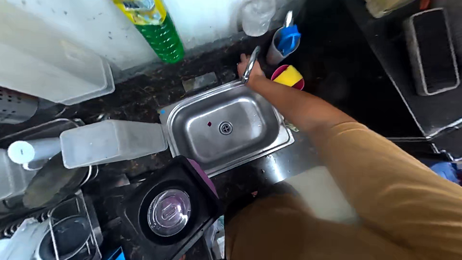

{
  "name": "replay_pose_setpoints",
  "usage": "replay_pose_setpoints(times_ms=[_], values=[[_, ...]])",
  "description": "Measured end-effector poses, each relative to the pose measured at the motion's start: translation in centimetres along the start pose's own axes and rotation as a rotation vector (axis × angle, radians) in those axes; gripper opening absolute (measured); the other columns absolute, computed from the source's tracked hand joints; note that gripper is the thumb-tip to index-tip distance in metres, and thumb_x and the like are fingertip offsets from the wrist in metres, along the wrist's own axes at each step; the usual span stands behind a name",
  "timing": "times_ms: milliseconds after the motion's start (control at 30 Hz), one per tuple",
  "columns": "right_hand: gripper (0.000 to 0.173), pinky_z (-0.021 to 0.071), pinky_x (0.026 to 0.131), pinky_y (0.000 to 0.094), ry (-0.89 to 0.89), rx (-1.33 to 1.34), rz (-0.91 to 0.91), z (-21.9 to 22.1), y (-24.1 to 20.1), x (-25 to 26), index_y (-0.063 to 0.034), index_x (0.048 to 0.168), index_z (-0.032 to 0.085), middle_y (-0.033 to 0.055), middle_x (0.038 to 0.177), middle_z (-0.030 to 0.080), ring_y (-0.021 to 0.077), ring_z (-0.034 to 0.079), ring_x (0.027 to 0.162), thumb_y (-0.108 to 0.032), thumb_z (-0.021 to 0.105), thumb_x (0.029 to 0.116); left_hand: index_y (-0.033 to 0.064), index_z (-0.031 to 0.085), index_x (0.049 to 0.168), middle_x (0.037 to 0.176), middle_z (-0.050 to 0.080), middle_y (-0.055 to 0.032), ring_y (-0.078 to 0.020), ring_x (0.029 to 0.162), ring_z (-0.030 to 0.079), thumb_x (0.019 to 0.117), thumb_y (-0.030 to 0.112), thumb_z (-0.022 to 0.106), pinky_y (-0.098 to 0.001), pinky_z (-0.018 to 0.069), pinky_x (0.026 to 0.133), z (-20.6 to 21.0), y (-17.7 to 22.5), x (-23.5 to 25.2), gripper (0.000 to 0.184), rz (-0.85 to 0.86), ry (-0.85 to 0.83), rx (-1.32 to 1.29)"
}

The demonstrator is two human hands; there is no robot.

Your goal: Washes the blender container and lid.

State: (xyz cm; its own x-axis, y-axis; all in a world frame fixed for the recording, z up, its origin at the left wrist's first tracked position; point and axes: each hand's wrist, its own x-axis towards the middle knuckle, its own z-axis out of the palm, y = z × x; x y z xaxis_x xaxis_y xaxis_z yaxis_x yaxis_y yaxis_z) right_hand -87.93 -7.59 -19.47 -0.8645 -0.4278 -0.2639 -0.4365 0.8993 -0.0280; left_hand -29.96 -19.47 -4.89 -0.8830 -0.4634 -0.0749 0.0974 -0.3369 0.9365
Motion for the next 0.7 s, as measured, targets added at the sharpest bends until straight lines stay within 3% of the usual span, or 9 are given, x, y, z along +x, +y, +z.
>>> replay_pose_setpoints(times_ms=[67, 200, 300, 333, 400, 467, 500, 600, 700], values=[[0.029, 0.0548, 0.094, 0.0628, 0.023, -0.045, -0.092, 0.2, 0.7, 1.1, 0.0, 0.119, 0.07, 0.0226, 0.156, 0.041, 0.0461, 0.055, 0.128, -0.006, 0.067, 0.0906, 0.0355, 0.073, 0.117, 0.092, 0.076, 0.0098, -0.0013, 0.08, 0.069, 0.0966, 0.061, 0.057, -0.0189, 0.0543, 0.073, 0.2, -0.2, -0.4, 0.037, -0.004, 0.052, 0.019], [0.062, 0.0567, 0.089, 0.0634, 0.097, 0.286, -0.065, -1.2, 2.1, -5.3, -0.0083, 0.146, 0.053, 0.0256, 0.15, 0.045, 0.045, 0.062, 0.118, -0.015, 0.072, 0.0879, 0.0398, 0.072, 0.116, 0.09, 0.074, 0.0138, 0.0014, 0.076, 0.066, 0.0946, 0.064, 0.058, -0.0173, 0.0533, 0.071, 0.4, -1.1, -1.5, 0.035, -0.006, 0.092, 0.126], [0.041, 0.0574, 0.086, 0.0564, 0.082, 0.69, -0.084, -1.3, 2.0, -15.8, -0.0055, 0.132, 0.064, 0.0246, 0.127, 0.06, 0.0378, 0.066, 0.103, -0.019, 0.069, 0.0935, 0.0422, 0.072, 0.11, 0.083, 0.072, 0.0177, 0.0037, 0.069, 0.064, 0.0907, 0.066, 0.062, -0.0159, 0.0523, 0.065, 2.6, -1.1, -1.2, 0.032, -0.014, 0.209, 0.211], [0.033, 0.0596, 0.078, 0.049, 0.037, 0.812, -0.197, -1.4, 1.2, -19.4, -0.0049, 0.125, 0.068, 0.0208, 0.117, 0.065, 0.0307, 0.067, 0.091, -0.019, 0.07, 0.095, 0.043, 0.072, 0.105, 0.08, 0.07, 0.0194, 0.0048, 0.067, 0.062, 0.0912, 0.067, 0.06, -0.0152, 0.0513, 0.062, 3.4, -1.1, -0.9, 0.03, -0.028, 0.227, 0.274], [0.034, 0.0594, 0.079, 0.0376, -0.136, 0.987, -0.539, -3.7, -0.7, -24.8, -0.009, 0.126, 0.069, 0.0113, 0.115, 0.067, 0.018, 0.067, 0.093, -0.023, 0.073, 0.0945, 0.0404, 0.067, 0.091, 0.074, 0.065, 0.021, 0.0065, 0.064, 0.06, 0.0914, 0.07, 0.057, -0.0149, 0.0506, 0.057, 5.4, -1.1, 0.5, 0.032, -0.07, 0.249, 0.461], [0.049, 0.0572, 0.096, 0.0413, -0.234, 0.868, -0.889, -7.0, -2.7, -27.3, -0.0228, 0.14, 0.064, 0.0062, 0.133, 0.062, 0.0176, 0.063, 0.116, -0.031, 0.074, 0.0928, 0.0297, 0.063, 0.077, 0.067, 0.059, 0.0175, 0.0063, 0.062, 0.058, 0.0931, 0.074, 0.051, -0.0169, 0.0509, 0.057, 7.1, -1.3, 2.3, 0.048, -0.082, 0.21, 0.717], [0.055, 0.0555, 0.098, 0.0444, -0.241, 0.744, -1.005, -8.1, -3.8, -27.7, -0.0284, 0.144, 0.059, 0.0066, 0.137, 0.059, 0.0208, 0.06, 0.12, -0.036, 0.073, 0.0921, 0.0242, 0.061, 0.073, 0.064, 0.057, 0.0137, 0.0042, 0.061, 0.057, 0.0933, 0.076, 0.048, -0.0196, 0.0509, 0.057, 7.7, -1.3, 3.1, 0.057, -0.083, 0.179, 0.83], [0.054, 0.0565, 0.089, 0.0472, -0.203, 0.526, -1.099, -9.4, -4.9, -26.9, -0.0284, 0.136, 0.063, 0.0087, 0.128, 0.062, 0.0264, 0.062, 0.114, -0.035, 0.076, 0.0846, 0.0169, 0.05, 0.061, 0.057, 0.051, 0.0036, -0.0076, 0.056, 0.054, 0.0931, 0.081, 0.037, -0.0328, 0.0483, 0.055, 9.2, -2.6, 5.0, 0.073, -0.07, 0.084, 1.013], [0.062, 0.0562, 0.082, 0.0436, -0.164, 0.455, -1.125, -9.9, -4.5, -25.9, -0.0327, 0.14, 0.06, 0.0053, 0.119, 0.063, 0.0239, 0.062, 0.108, -0.034, 0.077, 0.0804, 0.0179, 0.045, 0.059, 0.055, 0.048, 0.0031, -0.0092, 0.054, 0.051, 0.0933, 0.082, 0.033, -0.0334, 0.046, 0.053, 10.4, -3.8, 5.7, 0.074, -0.06, 0.083, 1.029]])
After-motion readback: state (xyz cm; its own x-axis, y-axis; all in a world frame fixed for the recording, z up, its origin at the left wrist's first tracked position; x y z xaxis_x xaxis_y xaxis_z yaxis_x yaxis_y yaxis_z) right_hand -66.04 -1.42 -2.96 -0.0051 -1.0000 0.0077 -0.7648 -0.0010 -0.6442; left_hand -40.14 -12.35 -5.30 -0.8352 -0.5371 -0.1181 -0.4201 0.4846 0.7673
